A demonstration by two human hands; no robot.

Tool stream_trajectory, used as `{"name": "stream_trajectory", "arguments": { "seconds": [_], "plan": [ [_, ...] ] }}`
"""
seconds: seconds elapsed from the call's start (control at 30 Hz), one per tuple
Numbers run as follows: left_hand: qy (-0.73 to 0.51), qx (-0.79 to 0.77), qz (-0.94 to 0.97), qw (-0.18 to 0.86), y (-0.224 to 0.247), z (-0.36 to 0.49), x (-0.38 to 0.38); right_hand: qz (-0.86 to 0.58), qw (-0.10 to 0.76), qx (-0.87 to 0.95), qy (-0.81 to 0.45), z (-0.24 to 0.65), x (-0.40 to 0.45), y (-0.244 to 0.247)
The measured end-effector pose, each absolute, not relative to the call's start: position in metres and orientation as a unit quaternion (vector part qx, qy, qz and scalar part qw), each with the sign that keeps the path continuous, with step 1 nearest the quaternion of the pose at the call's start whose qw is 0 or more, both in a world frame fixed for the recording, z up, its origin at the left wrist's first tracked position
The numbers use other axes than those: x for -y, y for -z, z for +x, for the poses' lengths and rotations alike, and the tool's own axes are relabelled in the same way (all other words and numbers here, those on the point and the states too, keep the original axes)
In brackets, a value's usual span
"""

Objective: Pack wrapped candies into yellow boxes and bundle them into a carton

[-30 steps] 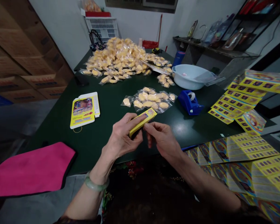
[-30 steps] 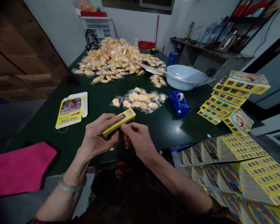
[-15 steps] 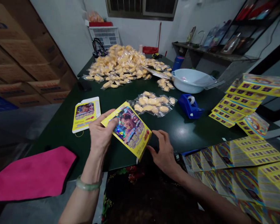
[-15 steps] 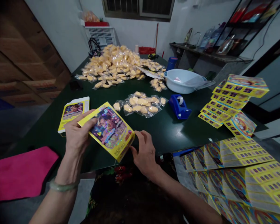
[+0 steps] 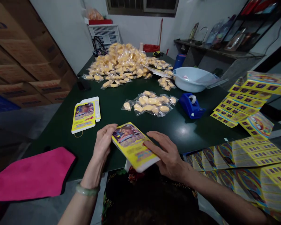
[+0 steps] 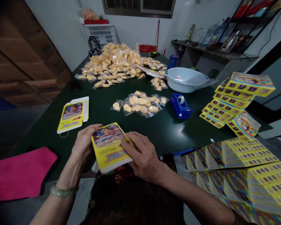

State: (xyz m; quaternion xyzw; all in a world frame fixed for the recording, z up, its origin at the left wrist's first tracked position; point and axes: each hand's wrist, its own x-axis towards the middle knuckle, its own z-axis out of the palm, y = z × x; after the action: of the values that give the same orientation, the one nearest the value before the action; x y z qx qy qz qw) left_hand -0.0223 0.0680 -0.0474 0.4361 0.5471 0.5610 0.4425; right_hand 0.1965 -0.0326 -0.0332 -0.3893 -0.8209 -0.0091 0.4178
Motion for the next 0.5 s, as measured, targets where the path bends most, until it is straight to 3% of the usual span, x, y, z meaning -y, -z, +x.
{"name": "stream_trajectory", "arguments": {
  "seconds": [0.1,0.17,0.33,0.5],
  "plan": [
    [-0.636,-0.533,0.532,0.169,0.047,-0.012,-0.051,-0.451,0.49,0.744,-0.055,0.188,0.028,0.018],
    [-0.605,-0.454,0.654,0.015,0.042,-0.007,-0.038,-0.502,0.51,0.686,-0.131,0.184,0.023,0.01],
    [-0.294,-0.373,0.88,0.023,0.024,-0.004,-0.016,-0.558,0.515,0.577,-0.3,0.185,0.015,0.009],
    [-0.25,-0.413,0.875,0.019,0.023,-0.001,-0.008,-0.539,0.547,0.511,-0.387,0.189,0.011,0.024]
  ]
}}
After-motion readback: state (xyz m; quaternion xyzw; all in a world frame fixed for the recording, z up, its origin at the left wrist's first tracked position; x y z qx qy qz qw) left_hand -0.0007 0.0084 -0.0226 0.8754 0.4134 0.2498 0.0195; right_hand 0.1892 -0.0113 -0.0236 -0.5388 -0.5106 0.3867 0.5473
